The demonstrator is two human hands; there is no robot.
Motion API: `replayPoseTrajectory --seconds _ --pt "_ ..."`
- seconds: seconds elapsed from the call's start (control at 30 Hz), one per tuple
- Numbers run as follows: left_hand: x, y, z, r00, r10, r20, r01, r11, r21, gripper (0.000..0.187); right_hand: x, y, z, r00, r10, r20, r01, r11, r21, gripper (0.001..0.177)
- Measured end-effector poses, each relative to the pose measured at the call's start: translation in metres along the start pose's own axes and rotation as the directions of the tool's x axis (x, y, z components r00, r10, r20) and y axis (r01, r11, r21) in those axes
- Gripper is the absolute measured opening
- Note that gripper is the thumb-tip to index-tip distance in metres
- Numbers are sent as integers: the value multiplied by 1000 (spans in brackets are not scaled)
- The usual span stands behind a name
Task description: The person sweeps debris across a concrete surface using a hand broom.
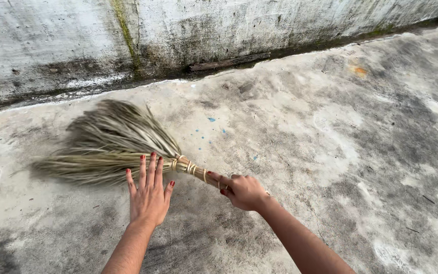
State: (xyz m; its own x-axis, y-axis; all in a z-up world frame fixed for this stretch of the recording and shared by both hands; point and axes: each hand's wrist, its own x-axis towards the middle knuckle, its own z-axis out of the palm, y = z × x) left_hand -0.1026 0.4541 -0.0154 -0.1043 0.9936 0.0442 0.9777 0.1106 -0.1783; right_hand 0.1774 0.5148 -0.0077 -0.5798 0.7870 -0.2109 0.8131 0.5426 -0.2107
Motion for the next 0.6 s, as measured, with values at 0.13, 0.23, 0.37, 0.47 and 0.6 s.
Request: replayPoseTrajectory --seconds 0.13,0.23,0.37,0.47,0.6 --pt "6 -2 27 943 24 -332 -99 973 -209 76 -6 73 -22 930 366 32 -367 920 139 61" --pt "5 -3 36 873 17 -488 -174 945 -278 75 -31 137 -33 786 619 3 -601 762 242 64" --pt "-1 -4 15 999 11 -37 -15 992 -122 76 -54 205 -72 604 792 -88 -733 596 328 67" --pt "-1 -8 -1 999 29 23 -28 998 -59 79 -69 194 -80 562 780 -277 -732 624 274 72" --pt "2 -13 4 983 66 -169 -90 986 -139 77 -94 120 -51 628 709 -320 -653 704 279 79"
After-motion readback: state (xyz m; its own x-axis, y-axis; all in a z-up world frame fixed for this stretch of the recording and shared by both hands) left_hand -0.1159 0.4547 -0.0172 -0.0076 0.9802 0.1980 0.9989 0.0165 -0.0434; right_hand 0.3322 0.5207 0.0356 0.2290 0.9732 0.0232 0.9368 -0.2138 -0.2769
